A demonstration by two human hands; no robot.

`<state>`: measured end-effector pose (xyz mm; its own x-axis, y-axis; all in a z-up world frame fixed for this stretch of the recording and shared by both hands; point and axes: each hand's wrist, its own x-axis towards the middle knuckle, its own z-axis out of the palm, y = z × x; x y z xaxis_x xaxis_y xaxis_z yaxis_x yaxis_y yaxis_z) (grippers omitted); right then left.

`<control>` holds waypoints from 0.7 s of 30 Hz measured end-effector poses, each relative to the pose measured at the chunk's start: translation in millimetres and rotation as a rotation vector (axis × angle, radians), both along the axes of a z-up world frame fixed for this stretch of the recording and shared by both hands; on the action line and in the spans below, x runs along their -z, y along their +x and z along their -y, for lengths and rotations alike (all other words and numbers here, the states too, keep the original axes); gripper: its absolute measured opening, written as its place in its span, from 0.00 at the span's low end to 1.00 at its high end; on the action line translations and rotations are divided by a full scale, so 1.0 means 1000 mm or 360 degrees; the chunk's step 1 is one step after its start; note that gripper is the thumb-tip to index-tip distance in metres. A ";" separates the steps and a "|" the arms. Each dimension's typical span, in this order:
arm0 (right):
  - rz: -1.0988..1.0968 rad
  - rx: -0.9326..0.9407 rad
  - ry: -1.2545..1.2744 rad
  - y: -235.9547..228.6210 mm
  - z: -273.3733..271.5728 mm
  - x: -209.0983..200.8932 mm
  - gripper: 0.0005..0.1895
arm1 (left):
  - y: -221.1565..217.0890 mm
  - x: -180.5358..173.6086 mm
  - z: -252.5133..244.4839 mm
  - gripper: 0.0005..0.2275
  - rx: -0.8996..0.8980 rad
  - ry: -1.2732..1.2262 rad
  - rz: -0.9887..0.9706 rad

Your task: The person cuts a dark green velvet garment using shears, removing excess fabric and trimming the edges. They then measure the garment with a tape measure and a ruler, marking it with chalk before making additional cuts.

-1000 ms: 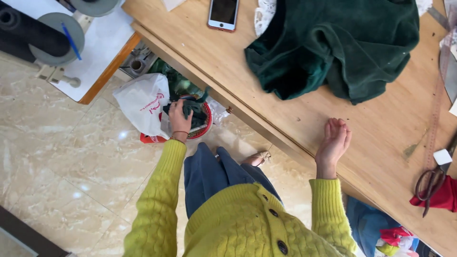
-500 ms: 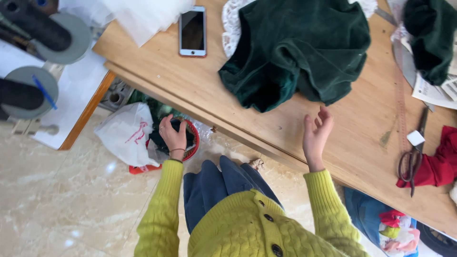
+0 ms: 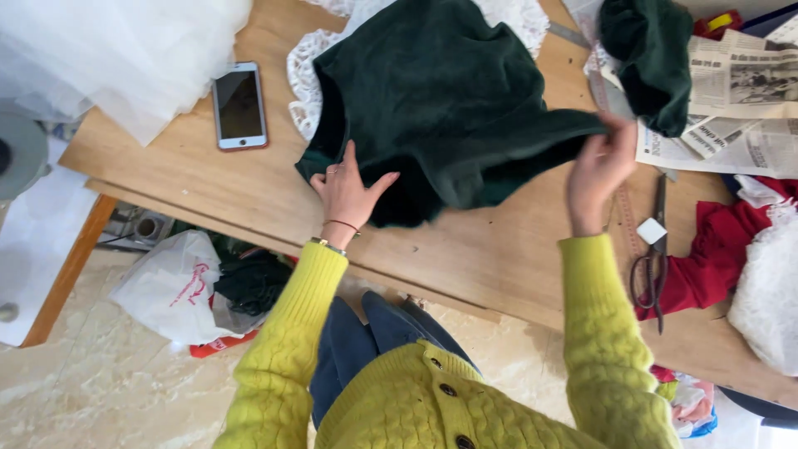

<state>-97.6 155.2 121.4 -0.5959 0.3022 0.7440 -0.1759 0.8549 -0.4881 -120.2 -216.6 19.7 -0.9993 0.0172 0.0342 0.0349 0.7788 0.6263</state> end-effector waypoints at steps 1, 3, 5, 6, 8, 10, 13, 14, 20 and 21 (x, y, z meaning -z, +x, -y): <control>-0.0053 -0.0035 0.0010 0.004 -0.010 -0.024 0.19 | -0.005 -0.004 -0.003 0.38 0.0046 -0.0016 0.0151; -0.0111 -0.0070 0.0026 0.005 -0.041 -0.044 0.19 | -0.014 -0.013 -0.009 0.33 0.0094 -0.0027 0.0297; 0.0114 -0.0177 0.0237 0.000 -0.080 -0.036 0.19 | -0.018 -0.022 -0.014 0.21 0.0672 0.0298 0.0341; 0.0114 -0.0182 0.0243 0.003 -0.103 -0.022 0.19 | -0.018 -0.026 -0.015 0.21 0.0667 0.0304 0.0340; 0.1447 -0.0051 0.0446 0.007 -0.146 0.007 0.37 | -0.016 -0.034 -0.012 0.10 0.0807 0.0452 0.0012; 0.1611 -0.0173 0.0404 0.026 -0.131 0.001 0.42 | -0.002 -0.055 -0.012 0.13 0.0988 0.0546 0.0098; 0.1941 -0.0183 0.0337 0.054 -0.098 -0.006 0.37 | 0.011 -0.057 0.003 0.16 0.1045 0.0688 0.0133; 0.2098 -0.0066 0.0312 0.063 -0.085 -0.009 0.31 | 0.013 -0.054 0.011 0.14 0.0921 0.0731 0.0075; 0.1718 -0.0795 -0.0192 0.100 -0.064 0.092 0.30 | 0.037 0.020 0.054 0.20 0.0279 -0.0172 -0.0275; 0.1725 -0.0787 -0.0205 0.104 -0.057 0.087 0.30 | 0.041 0.015 0.055 0.20 0.0292 -0.0175 -0.0266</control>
